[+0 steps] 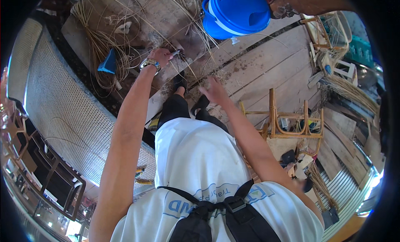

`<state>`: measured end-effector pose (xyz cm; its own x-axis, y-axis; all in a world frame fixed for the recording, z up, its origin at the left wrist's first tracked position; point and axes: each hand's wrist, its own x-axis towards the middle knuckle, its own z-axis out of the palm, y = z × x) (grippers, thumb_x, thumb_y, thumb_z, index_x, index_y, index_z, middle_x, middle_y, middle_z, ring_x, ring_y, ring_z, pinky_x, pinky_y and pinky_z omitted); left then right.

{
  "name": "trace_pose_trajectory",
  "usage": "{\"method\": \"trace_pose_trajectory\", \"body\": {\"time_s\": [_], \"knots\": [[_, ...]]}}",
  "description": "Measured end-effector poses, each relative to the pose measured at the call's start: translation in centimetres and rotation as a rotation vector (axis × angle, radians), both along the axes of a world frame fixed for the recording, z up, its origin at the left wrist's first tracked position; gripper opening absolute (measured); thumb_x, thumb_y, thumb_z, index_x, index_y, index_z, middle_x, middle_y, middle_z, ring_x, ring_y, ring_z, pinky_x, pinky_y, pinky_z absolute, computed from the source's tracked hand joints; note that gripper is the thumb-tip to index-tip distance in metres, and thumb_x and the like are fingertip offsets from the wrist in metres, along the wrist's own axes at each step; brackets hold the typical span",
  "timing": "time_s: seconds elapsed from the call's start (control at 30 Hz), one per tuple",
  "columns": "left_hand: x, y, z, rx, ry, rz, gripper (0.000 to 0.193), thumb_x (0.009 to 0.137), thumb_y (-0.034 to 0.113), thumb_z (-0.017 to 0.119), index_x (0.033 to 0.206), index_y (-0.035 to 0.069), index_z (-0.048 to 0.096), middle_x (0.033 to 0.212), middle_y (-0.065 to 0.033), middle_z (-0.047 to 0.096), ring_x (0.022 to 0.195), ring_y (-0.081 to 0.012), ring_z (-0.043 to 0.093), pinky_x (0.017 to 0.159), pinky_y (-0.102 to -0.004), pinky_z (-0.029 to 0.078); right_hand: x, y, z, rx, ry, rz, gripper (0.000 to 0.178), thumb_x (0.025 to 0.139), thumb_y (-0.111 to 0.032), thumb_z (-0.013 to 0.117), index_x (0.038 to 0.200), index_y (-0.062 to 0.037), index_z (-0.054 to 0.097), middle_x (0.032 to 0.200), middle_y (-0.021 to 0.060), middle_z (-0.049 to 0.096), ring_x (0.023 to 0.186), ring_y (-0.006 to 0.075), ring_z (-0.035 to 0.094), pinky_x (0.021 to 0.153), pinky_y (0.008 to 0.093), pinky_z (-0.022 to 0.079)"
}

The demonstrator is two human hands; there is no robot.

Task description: Repairing and weaving a chair seat using rattan strips and hand tools.

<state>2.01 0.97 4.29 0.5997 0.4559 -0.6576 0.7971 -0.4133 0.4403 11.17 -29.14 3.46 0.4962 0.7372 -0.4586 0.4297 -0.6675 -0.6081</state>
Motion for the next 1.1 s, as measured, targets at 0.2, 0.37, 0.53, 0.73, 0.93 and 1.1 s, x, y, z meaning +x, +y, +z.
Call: {"method": "trace_pose_trajectory", "body": {"time_s": [0.2, 0.37, 0.53, 0.73, 0.93, 1.1], "knots": [[-0.4, -0.1, -1.3, 0.109, -0.069, -0.054, 0.023, 0.089, 0.034, 0.06, 0.09, 0.014, 0.071, 0.07, 0.0002, 0.07, 0.061, -0.0147, 0.066, 0.062, -0.0327, 0.052, 1.8, 8.9, -0.6, 0.063, 0.61, -0.198, 0.036, 0.089, -0.037, 0.06, 0.106, -0.0055, 0.062, 0.093, 0.0183, 0.067, 0.09, 0.0383, 0.065, 0.075, 0.0457, 0.049], [-0.8, -0.1, -1.7, 0.121, -0.092, -0.06, 0.024, 0.089, 0.035, 0.059, 0.091, 0.015, 0.072, 0.07, -0.0008, 0.07, 0.065, -0.0161, 0.067, 0.066, -0.0334, 0.052, 0.7, 2.9, -2.9, -0.007, 0.076, -0.088, 0.031, 0.091, -0.034, 0.055, 0.088, -0.0042, 0.062, 0.085, 0.0227, 0.064, 0.083, 0.0428, 0.061, 0.069, 0.0496, 0.045], [-0.8, -0.2, -2.0, 0.087, -0.108, 0.008, 0.024, 0.087, 0.035, 0.06, 0.092, 0.015, 0.072, 0.071, -0.0004, 0.07, 0.067, -0.0175, 0.068, 0.068, -0.034, 0.053, -2.5, -23.2, -5.9, -0.352, 0.096, -0.05, 0.025, 0.091, -0.031, 0.056, 0.098, -0.0081, 0.064, 0.09, 0.0185, 0.067, 0.089, 0.0382, 0.064, 0.076, 0.0478, 0.048], [-0.5, -0.4, -0.7, 0.032, -0.065, -0.01, 0.024, 0.086, 0.035, 0.063, 0.098, 0.017, 0.072, 0.086, -0.0062, 0.071, 0.094, -0.0259, 0.066, 0.084, -0.0403, 0.05, -1.1, -22.9, -5.8, -0.413, 0.065, 0.18, 0.059, 0.084, -0.047, 0.065, 0.122, -0.0024, 0.056, 0.119, 0.0254, 0.059, 0.109, 0.0401, 0.058, 0.092, 0.0453, 0.046], [-0.7, -0.2, -1.8, 0.075, -0.102, -0.001, 0.023, 0.089, 0.032, 0.061, 0.095, 0.013, 0.071, 0.071, -0.0003, 0.07, 0.064, -0.0131, 0.066, 0.062, -0.0307, 0.052, 1.2, 3.1, -1.0, 0.055, 0.354, -0.129, 0.079, 0.084, -0.056, 0.062, 0.136, 0.0002, 0.045, 0.13, 0.0232, 0.055, 0.118, 0.0385, 0.055, 0.095, 0.0419, 0.046], [-0.1, -0.2, -1.3, 0.055, -0.095, -0.028, 0.023, 0.09, 0.032, 0.061, 0.096, 0.013, 0.071, 0.07, -0.0003, 0.069, 0.062, -0.013, 0.066, 0.06, -0.0302, 0.052, 2.3, 9.6, 0.0, -0.005, 0.484, -0.238, 0.049, 0.088, -0.047, 0.06, 0.113, -0.0041, 0.059, 0.108, 0.0168, 0.065, 0.093, 0.0382, 0.063, 0.076, 0.0424, 0.051]]}}
